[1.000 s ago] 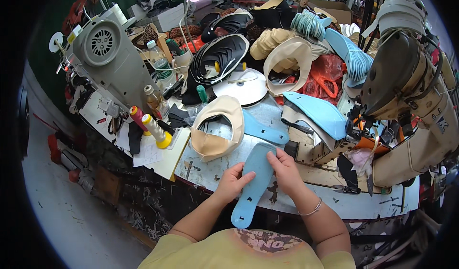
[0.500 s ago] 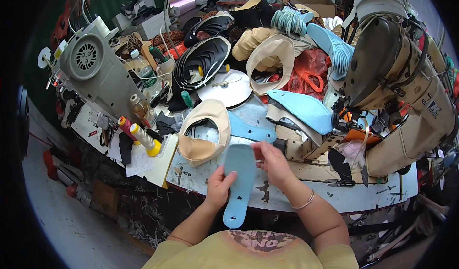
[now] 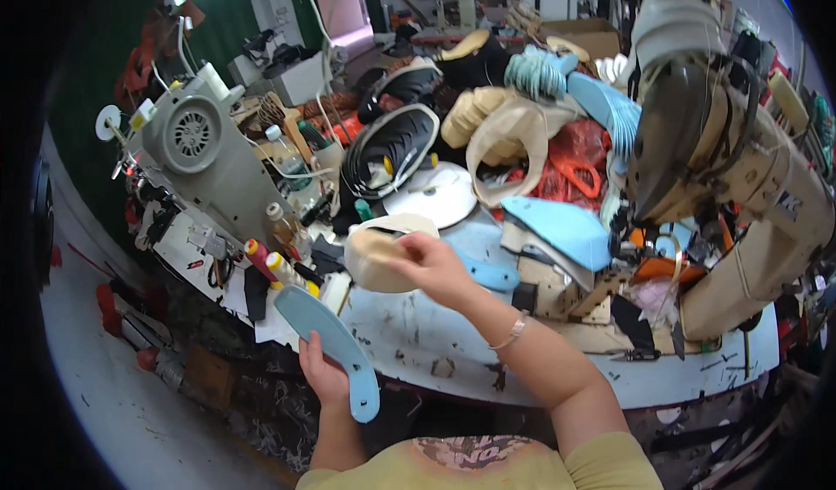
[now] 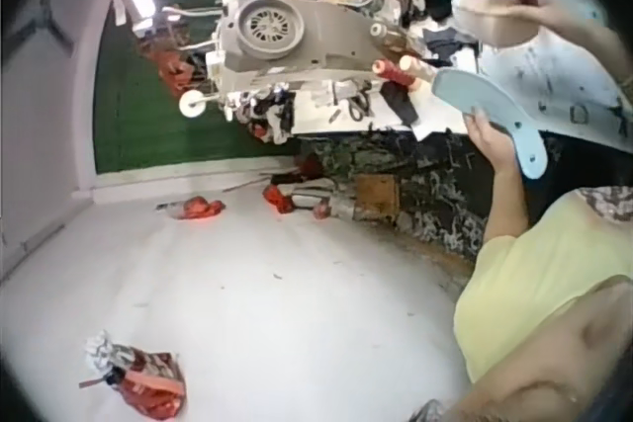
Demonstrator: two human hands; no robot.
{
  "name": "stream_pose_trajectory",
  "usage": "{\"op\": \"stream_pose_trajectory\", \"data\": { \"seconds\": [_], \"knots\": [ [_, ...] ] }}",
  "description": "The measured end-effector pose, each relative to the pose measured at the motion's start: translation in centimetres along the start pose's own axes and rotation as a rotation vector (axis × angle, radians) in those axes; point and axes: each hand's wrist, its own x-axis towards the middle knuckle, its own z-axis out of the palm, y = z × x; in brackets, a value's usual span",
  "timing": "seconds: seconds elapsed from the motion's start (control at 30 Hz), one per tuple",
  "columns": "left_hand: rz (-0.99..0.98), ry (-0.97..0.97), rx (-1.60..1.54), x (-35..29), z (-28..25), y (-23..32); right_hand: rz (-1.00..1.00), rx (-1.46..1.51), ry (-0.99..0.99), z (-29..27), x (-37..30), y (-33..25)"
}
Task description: The person stitches shoe components using a sewing machine and trims material with snips. The person then sorts and fits shoe pieces together by hand before positioning them under the sewing machine.
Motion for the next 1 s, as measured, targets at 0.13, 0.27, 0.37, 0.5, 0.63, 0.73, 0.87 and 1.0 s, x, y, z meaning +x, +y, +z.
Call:
{"op": "stream_pose_trajectory", "data": {
  "seconds": [0.13,0.27,0.37,0.5,0.63,0.73,0.87,1.0],
  "knots": [
    [-0.042,-0.074,0.137,0.8,-1.5,-1.3,0.014,0.616,0.051,-3.9,-0.5,-2.5],
    [-0.153,-0.126,0.092,0.9,0.1,-2.2,-0.033,0.754,0.050,-4.5,-2.0,-2.2],
    [-0.186,-0.166,0.082,1.1,1.2,-3.3,-0.014,0.752,-0.007,-5.1,-3.1,-2.0],
    [-0.237,-0.254,0.057,1.3,1.7,-4.0,0.020,0.797,-0.050,-5.8,-4.2,-1.9],
    [-0.221,-0.196,0.128,2.9,1.1,-4.5,0.012,0.842,-0.040,-5.8,-4.9,-1.6],
    [0.104,-0.159,0.726,6.4,-0.8,-4.6,-0.004,0.856,-0.037,-5.1,-5.3,-1.3],
    [0.583,-0.223,1.129,4.3,3.9,-1.2,-0.047,0.828,0.005,-5.2,-6.7,-1.2],
    [-0.377,-0.589,0.018,0.8,5.1,-2.1,-0.049,0.782,-0.037,-5.1,-8.2,-0.6]
  ]
}}
